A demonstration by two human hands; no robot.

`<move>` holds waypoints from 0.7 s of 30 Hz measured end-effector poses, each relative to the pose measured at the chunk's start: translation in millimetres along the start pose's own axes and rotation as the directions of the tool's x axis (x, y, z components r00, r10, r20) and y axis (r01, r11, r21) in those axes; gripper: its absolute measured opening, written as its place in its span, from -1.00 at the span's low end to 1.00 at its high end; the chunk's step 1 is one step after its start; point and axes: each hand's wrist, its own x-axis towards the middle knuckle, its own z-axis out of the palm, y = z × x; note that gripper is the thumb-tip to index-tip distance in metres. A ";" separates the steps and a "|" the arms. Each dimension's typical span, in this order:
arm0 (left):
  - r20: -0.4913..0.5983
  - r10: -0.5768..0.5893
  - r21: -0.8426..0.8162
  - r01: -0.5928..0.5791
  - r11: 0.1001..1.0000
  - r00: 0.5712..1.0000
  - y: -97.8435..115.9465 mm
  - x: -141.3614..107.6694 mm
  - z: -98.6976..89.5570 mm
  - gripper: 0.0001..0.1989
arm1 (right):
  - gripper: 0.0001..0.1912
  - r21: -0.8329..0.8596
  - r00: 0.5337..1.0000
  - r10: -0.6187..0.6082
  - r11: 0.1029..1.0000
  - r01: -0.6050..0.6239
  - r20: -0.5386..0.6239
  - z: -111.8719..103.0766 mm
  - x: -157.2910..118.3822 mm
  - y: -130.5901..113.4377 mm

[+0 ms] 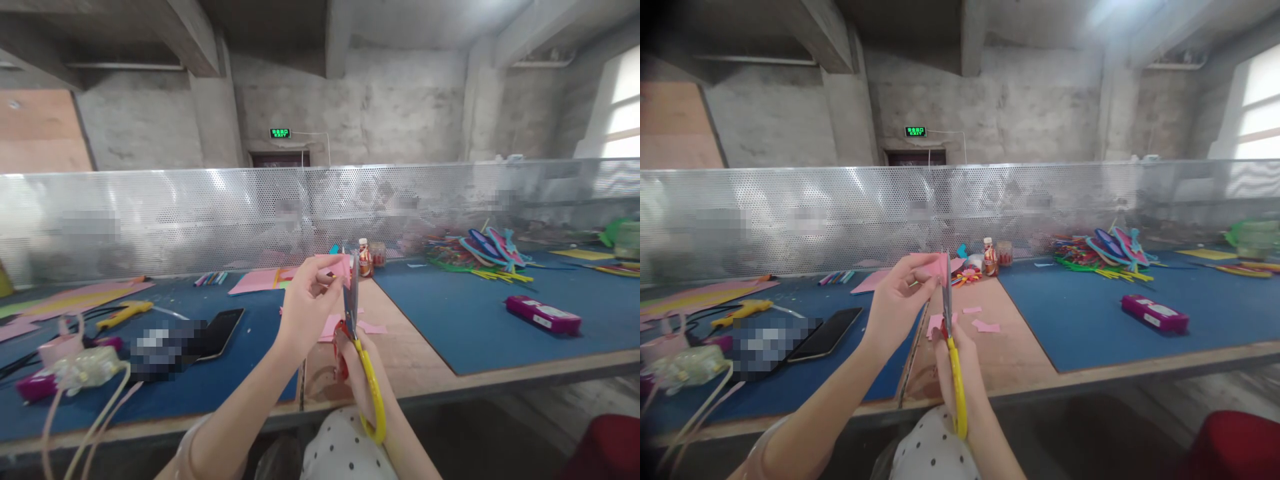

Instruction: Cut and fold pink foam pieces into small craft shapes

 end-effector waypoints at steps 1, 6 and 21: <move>-0.002 0.000 0.002 0.000 1.000 1.000 0.2 -0.2 0.0 -0.75 | -0.66 -0.005 1.000 -0.003 1.000 0.003 -0.001 0.1 -0.1 -0.6; -0.004 0.007 0.005 -0.007 1.000 1.000 -0.4 -0.5 0.7 -0.75 | -0.67 -0.003 1.000 0.011 1.000 -0.011 -0.009 -0.2 0.3 -1.8; -0.026 0.066 0.030 -0.065 0.997 0.997 -3.0 -0.1 3.3 -0.77 | -0.63 -0.093 1.000 -0.004 0.996 0.005 0.015 -2.7 1.1 3.8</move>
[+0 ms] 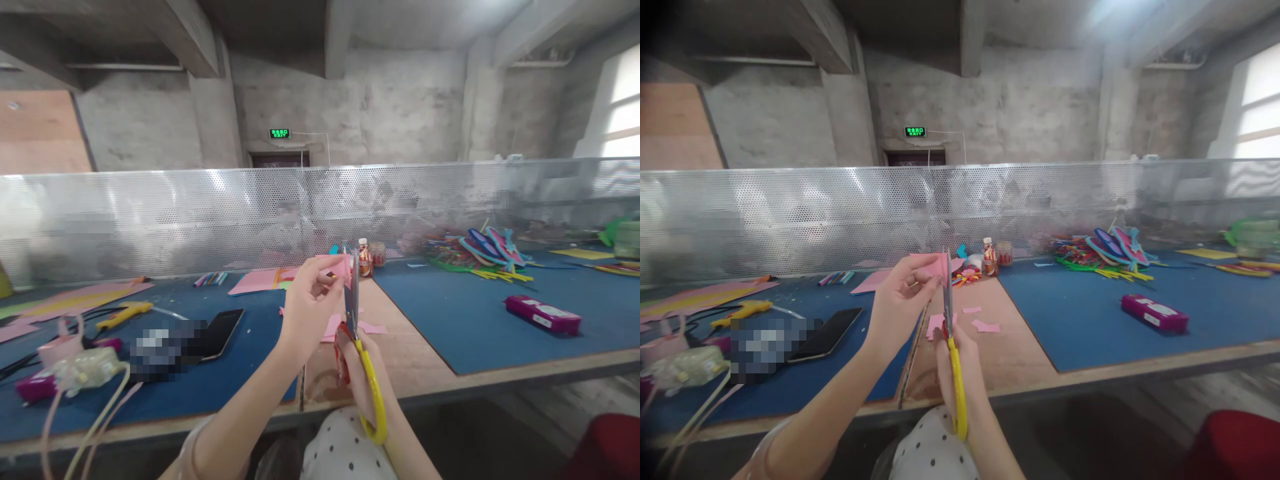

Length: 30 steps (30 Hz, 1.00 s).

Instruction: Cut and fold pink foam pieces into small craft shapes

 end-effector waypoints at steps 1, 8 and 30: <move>-0.001 -0.003 -0.003 0.003 1.000 1.000 -0.2 -0.1 0.1 -0.77 | -0.63 0.000 1.000 -0.005 1.000 0.005 0.004 -0.2 0.2 0.6; 0.000 -0.011 -0.013 0.011 1.000 1.000 0.8 -0.1 0.1 -0.77 | -0.63 0.010 1.000 -0.004 1.000 0.004 0.009 0.2 0.8 2.8; 0.005 -0.070 -0.029 0.070 0.997 0.998 2.6 -1.4 -0.1 -0.72 | -0.65 -0.046 0.996 -0.079 0.996 0.078 -0.036 -1.1 2.3 6.5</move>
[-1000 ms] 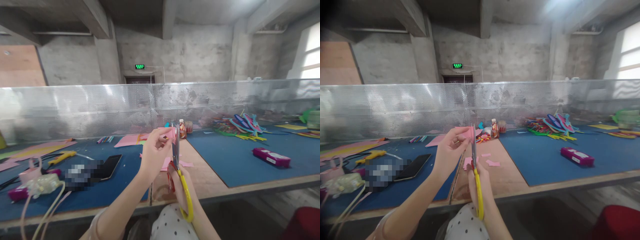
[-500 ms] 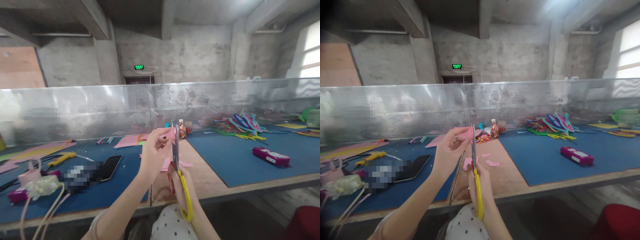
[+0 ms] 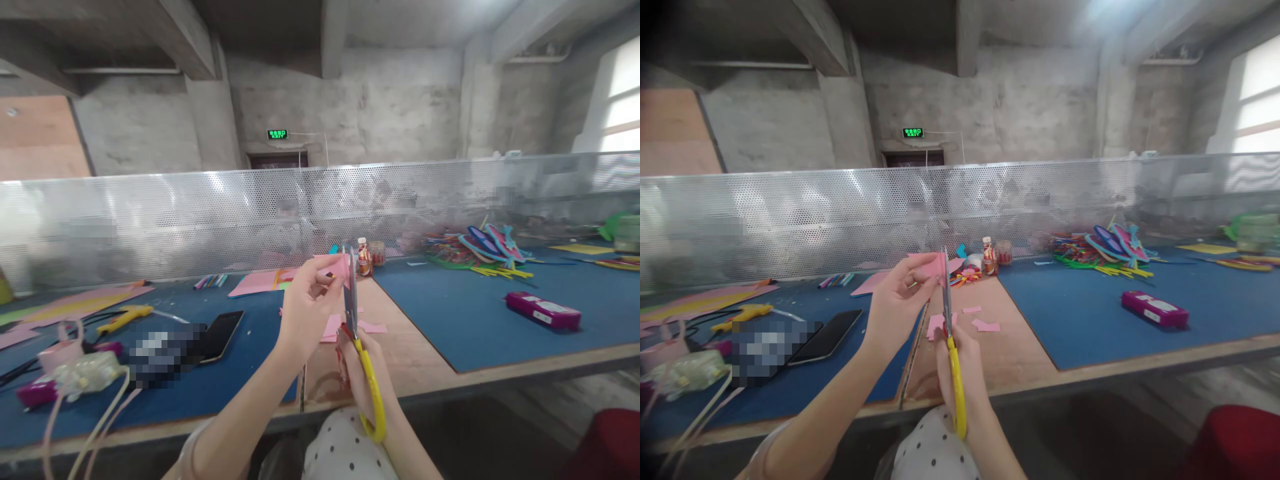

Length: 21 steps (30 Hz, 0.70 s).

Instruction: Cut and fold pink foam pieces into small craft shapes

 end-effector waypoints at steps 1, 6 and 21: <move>0.002 -0.014 -0.004 0.014 1.000 1.000 -0.2 0.0 -0.1 -0.71 | -0.64 -0.001 1.000 -0.004 1.000 0.004 -0.008 0.1 -0.2 -0.4; 0.003 -0.045 -0.008 0.045 0.999 0.999 -1.5 0.6 -0.1 -0.67 | -0.63 -0.004 0.999 -0.008 1.000 0.008 -0.045 0.9 -0.1 -0.8; 0.005 -0.032 -0.017 0.032 0.999 0.999 -0.9 -0.2 1.2 -0.66 | -0.58 0.039 0.999 0.046 0.998 -0.045 -0.027 0.8 -1.8 -2.9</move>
